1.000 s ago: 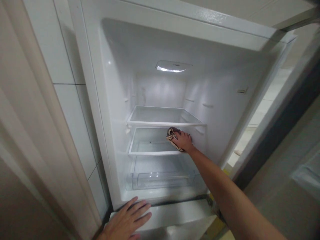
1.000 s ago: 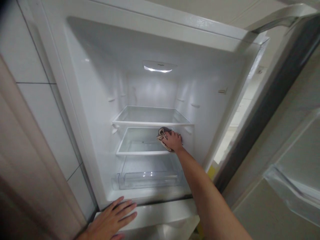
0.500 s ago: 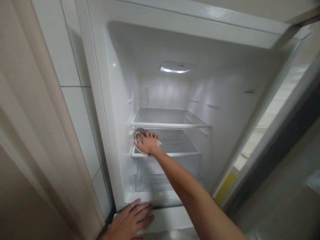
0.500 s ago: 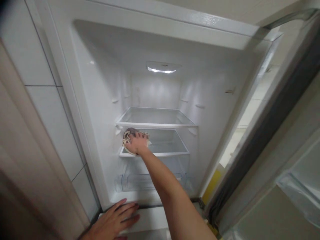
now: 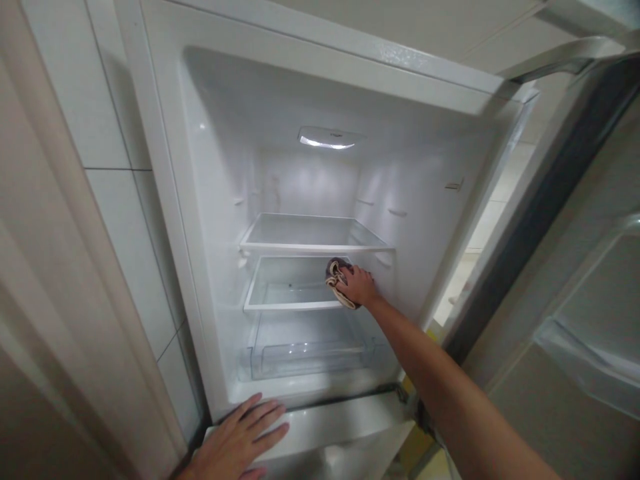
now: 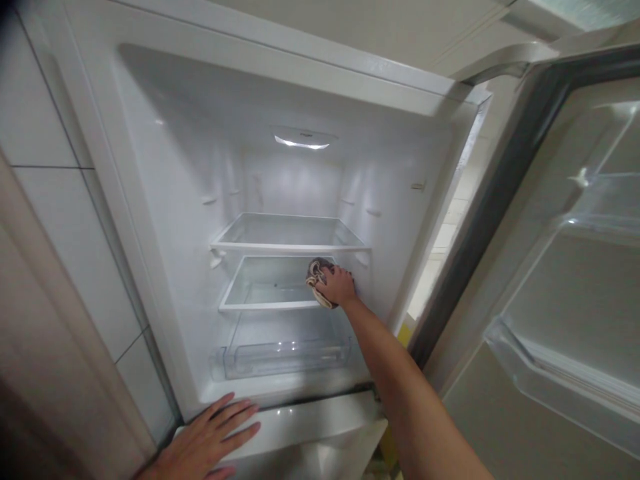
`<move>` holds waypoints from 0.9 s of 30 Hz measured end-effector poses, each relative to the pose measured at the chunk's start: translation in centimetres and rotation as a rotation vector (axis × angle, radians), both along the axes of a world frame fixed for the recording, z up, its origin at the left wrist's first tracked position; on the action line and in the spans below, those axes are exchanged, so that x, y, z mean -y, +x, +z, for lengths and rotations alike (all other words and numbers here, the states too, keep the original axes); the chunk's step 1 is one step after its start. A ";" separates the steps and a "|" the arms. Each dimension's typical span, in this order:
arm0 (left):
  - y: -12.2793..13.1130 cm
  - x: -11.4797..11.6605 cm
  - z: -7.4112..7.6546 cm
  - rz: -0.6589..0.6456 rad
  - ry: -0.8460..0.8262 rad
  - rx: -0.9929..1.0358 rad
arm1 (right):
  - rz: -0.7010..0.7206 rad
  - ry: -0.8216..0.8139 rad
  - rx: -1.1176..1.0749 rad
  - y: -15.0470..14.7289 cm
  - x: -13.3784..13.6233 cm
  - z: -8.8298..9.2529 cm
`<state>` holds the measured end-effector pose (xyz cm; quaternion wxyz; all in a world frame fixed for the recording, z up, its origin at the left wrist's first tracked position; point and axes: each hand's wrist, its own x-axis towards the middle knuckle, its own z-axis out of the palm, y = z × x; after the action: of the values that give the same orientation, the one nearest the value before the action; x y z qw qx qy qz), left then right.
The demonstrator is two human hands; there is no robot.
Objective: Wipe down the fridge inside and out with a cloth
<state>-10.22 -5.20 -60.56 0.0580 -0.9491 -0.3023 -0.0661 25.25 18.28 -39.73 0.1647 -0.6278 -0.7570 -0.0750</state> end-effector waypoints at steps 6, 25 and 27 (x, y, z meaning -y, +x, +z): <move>0.0 -0.2 -0.9 0.037 -0.086 -0.015 | -0.045 -0.005 -0.030 -3.5 -4.0 -0.4; -0.7 -0.2 -2.4 0.057 0.031 -0.007 | 0.390 -0.093 0.004 -14.1 8.1 2.9; -0.6 -0.2 -2.5 0.048 0.055 -0.005 | 0.364 -0.046 -0.065 -10.9 10.5 4.2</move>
<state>-10.87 -4.99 -63.07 0.0863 -0.9399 -0.3228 -0.0703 14.38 7.80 -35.56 0.1856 -0.4861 -0.8539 -0.0063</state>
